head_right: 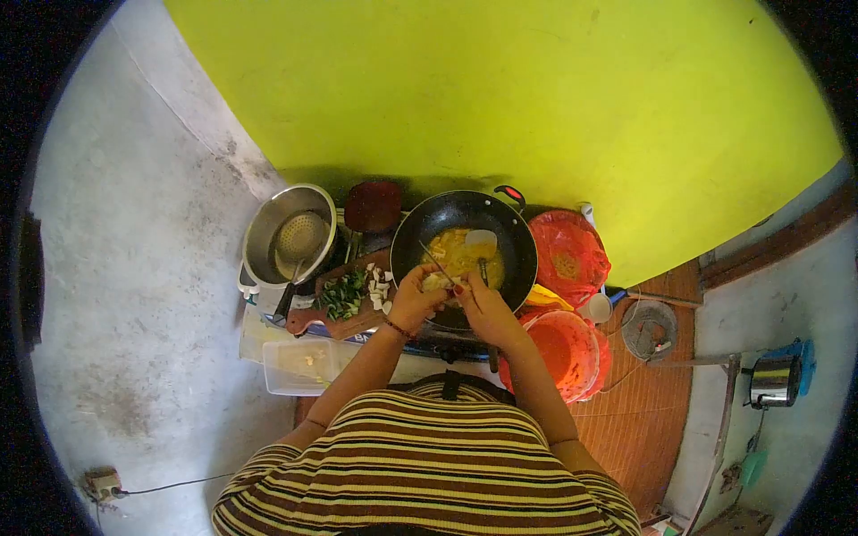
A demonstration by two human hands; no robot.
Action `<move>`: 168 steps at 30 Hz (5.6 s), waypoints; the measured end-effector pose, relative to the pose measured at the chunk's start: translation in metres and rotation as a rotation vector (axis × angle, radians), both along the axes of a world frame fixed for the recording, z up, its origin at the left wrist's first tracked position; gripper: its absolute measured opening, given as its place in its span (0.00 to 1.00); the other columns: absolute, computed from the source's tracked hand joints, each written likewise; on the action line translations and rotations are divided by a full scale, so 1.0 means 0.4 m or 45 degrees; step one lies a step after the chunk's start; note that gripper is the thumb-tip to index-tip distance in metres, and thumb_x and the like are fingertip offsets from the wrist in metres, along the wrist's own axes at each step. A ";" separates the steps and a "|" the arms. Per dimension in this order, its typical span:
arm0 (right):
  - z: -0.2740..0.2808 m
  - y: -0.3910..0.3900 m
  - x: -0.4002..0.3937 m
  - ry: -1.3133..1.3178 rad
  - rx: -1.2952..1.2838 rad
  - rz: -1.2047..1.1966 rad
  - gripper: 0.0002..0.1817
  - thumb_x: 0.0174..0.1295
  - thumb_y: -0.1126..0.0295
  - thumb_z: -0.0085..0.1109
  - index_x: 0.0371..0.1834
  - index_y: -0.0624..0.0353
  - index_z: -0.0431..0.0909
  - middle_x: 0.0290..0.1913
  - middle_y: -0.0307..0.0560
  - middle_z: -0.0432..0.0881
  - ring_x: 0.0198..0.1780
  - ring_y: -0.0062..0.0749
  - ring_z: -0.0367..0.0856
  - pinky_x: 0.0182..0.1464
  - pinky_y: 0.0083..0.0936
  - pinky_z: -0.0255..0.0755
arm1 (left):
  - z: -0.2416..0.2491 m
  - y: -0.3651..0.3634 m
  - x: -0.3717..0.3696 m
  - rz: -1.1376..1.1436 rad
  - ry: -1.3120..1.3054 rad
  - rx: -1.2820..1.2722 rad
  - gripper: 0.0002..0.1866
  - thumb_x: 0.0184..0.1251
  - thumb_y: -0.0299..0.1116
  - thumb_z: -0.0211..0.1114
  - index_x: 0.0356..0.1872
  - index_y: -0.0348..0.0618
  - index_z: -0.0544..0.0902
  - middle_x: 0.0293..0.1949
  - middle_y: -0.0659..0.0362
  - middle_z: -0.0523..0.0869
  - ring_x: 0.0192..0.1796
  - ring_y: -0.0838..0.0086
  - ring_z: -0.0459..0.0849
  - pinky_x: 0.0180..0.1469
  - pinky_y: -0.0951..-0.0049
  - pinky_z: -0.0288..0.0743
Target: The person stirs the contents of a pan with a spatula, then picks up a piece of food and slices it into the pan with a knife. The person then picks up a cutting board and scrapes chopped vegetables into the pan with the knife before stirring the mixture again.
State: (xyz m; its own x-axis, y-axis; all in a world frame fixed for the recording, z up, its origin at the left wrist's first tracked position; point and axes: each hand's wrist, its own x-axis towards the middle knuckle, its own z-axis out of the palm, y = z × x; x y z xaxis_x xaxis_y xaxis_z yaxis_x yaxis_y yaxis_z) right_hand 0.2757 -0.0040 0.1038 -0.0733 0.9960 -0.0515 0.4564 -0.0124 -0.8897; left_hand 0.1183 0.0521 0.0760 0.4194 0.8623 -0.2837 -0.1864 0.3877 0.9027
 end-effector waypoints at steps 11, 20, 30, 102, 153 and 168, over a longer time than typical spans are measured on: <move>0.027 0.000 -0.009 -0.154 0.055 -0.109 0.14 0.71 0.60 0.36 0.44 0.62 0.63 0.28 0.70 0.75 0.35 0.68 0.75 0.34 0.50 0.66 | -0.009 -0.007 0.001 0.009 0.058 -0.163 0.21 0.50 0.21 0.68 0.48 0.41 0.74 0.40 0.58 0.83 0.35 0.77 0.84 0.30 0.83 0.76; 0.021 0.005 -0.004 -0.156 0.197 -0.244 0.16 0.71 0.59 0.36 0.45 0.63 0.64 0.28 0.70 0.75 0.35 0.69 0.74 0.34 0.50 0.65 | -0.006 -0.007 -0.003 0.059 -0.019 -0.186 0.17 0.52 0.22 0.69 0.44 0.43 0.77 0.36 0.61 0.84 0.32 0.80 0.83 0.27 0.85 0.73; 0.060 -0.011 0.007 0.689 -0.371 -0.040 0.19 0.71 0.51 0.38 0.47 0.57 0.66 0.20 0.36 0.65 0.16 0.18 0.61 0.17 0.17 0.60 | -0.010 0.004 -0.017 -0.063 -0.101 -0.146 0.12 0.54 0.22 0.64 0.41 0.42 0.81 0.31 0.61 0.84 0.23 0.85 0.77 0.22 0.85 0.69; 0.013 0.006 -0.021 -0.342 0.162 -0.253 0.17 0.70 0.61 0.38 0.51 0.65 0.64 0.29 0.70 0.78 0.35 0.67 0.76 0.37 0.53 0.68 | -0.031 0.020 -0.008 0.083 0.141 -0.096 0.13 0.56 0.28 0.66 0.42 0.34 0.79 0.33 0.56 0.84 0.33 0.74 0.84 0.31 0.78 0.79; -0.005 -0.012 -0.055 -0.065 0.231 -0.330 0.13 0.55 0.68 0.61 0.39 0.65 0.73 0.32 0.57 0.81 0.35 0.44 0.83 0.38 0.32 0.74 | -0.045 -0.032 -0.005 0.214 -0.504 -0.250 0.14 0.64 0.24 0.60 0.51 0.38 0.74 0.43 0.58 0.81 0.43 0.74 0.82 0.44 0.76 0.79; 0.010 -0.026 -0.042 0.780 -0.104 -0.212 0.18 0.70 0.56 0.42 0.50 0.61 0.68 0.24 0.42 0.75 0.14 0.18 0.67 0.16 0.18 0.61 | -0.017 -0.034 -0.021 0.242 -0.495 -0.363 0.11 0.64 0.25 0.61 0.46 0.37 0.75 0.43 0.59 0.81 0.45 0.75 0.82 0.47 0.78 0.80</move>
